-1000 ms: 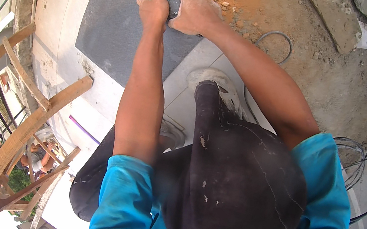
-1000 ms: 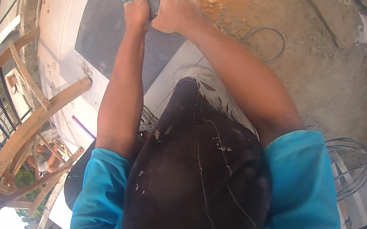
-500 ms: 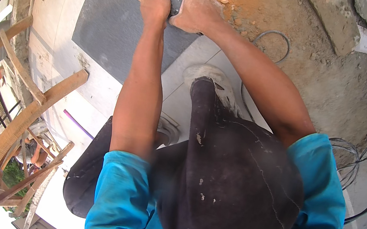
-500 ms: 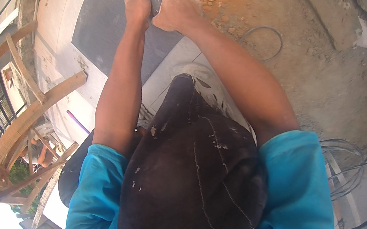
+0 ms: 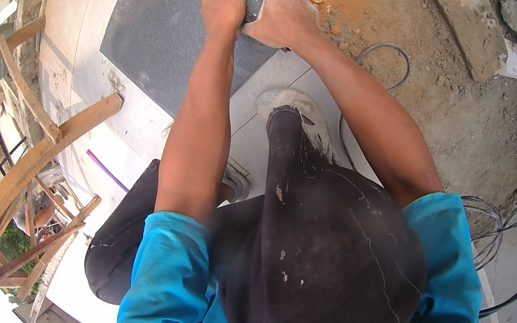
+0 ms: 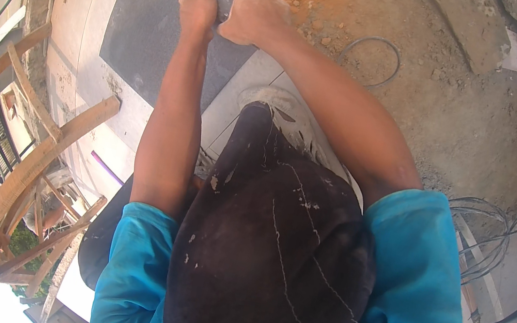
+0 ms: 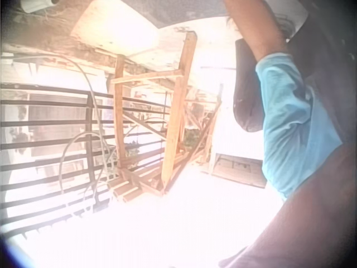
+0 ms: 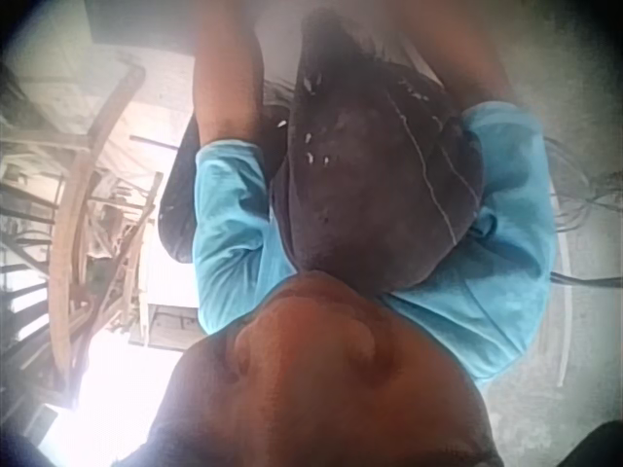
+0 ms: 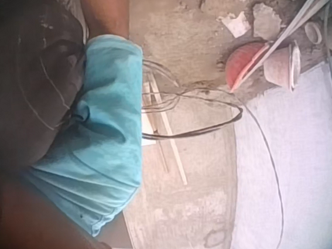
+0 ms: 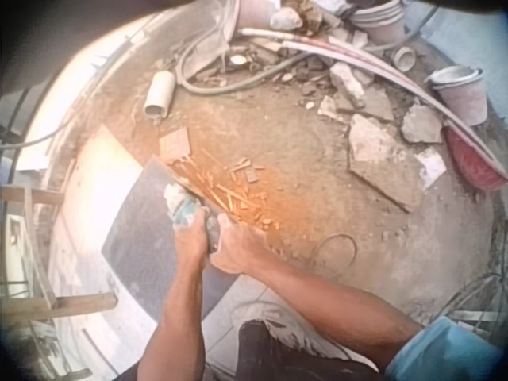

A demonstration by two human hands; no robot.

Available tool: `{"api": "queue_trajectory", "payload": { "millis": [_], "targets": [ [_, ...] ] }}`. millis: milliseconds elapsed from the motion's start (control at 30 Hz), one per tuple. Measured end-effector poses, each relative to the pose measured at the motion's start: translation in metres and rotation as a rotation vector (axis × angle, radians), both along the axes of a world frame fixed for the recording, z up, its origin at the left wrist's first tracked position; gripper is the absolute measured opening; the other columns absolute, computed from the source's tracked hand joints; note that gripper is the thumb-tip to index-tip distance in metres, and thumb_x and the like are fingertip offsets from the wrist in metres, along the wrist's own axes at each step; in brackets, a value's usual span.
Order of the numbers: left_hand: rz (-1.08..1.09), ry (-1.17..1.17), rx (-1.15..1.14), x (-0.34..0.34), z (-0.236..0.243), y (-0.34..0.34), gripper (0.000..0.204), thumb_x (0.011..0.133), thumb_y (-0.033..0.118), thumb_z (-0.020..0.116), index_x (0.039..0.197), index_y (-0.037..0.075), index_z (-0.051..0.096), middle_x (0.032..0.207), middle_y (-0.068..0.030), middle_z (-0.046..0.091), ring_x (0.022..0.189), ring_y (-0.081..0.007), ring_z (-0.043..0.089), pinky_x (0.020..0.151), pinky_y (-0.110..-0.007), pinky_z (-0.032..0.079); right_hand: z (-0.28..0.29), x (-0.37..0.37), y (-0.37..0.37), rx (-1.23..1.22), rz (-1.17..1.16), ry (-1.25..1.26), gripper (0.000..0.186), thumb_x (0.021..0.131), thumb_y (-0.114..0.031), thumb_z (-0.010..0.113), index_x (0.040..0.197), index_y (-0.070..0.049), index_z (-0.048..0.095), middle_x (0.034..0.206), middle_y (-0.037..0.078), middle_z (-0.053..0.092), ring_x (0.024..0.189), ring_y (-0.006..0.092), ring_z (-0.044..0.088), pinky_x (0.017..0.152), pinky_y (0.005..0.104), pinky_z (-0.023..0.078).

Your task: The person uses an angle grinder to cut a curved shape into a dark grey tile. They then use a white curved template to check the fit of the cut edge. Finally, the person carries the cut tile to a staircase and places it on a step to verify the fit.

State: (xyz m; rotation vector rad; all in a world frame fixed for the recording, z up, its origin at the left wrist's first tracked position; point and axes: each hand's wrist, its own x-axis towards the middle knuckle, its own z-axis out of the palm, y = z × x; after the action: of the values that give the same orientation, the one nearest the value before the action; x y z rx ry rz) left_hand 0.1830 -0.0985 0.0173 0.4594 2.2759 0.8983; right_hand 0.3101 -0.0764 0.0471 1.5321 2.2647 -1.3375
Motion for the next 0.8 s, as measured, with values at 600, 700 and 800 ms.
{"api": "queue_trajectory", "payload": {
  "millis": [600, 700, 800],
  "targets": [
    [0.002, -0.004, 0.025, 0.010, -0.005, -0.008, 0.103, 0.070, 0.049, 0.073, 0.131, -0.024, 0.034, 0.125, -0.0343, 0.056, 0.117, -0.0395, 0.057, 0.100, -0.038, 0.043, 0.007, 0.011, -0.007, -0.020, -0.021, 0.006, 0.058, 0.070, -0.028, 0.070, 0.120, -0.004, 0.055, 0.100, 0.021, 0.072, 0.101, 0.0380, 0.069, 0.087, 0.0476, 0.054],
    [-0.003, -0.016, 0.015, 0.014, 0.001, -0.009, 0.105, 0.070, 0.050, 0.073, 0.132, -0.025, 0.033, 0.125, -0.0349, 0.056, 0.118, -0.0400, 0.057, 0.101, -0.038, 0.043, 0.010, 0.013, -0.007, -0.035, -0.015, -0.017, 0.059, 0.070, -0.028, 0.070, 0.121, -0.004, 0.055, 0.100, 0.021, 0.072, 0.101, 0.0375, 0.069, 0.087, 0.0471, 0.054],
    [-0.009, 0.001, -0.005, 0.014, 0.001, -0.010, 0.104, 0.070, 0.051, 0.072, 0.131, -0.025, 0.034, 0.125, -0.0352, 0.056, 0.118, -0.0402, 0.057, 0.101, -0.038, 0.043, 0.009, 0.014, -0.008, -0.019, -0.013, -0.018, 0.059, 0.070, -0.029, 0.071, 0.121, -0.004, 0.055, 0.101, 0.021, 0.072, 0.102, 0.0369, 0.069, 0.087, 0.0467, 0.054]
  ]
}}
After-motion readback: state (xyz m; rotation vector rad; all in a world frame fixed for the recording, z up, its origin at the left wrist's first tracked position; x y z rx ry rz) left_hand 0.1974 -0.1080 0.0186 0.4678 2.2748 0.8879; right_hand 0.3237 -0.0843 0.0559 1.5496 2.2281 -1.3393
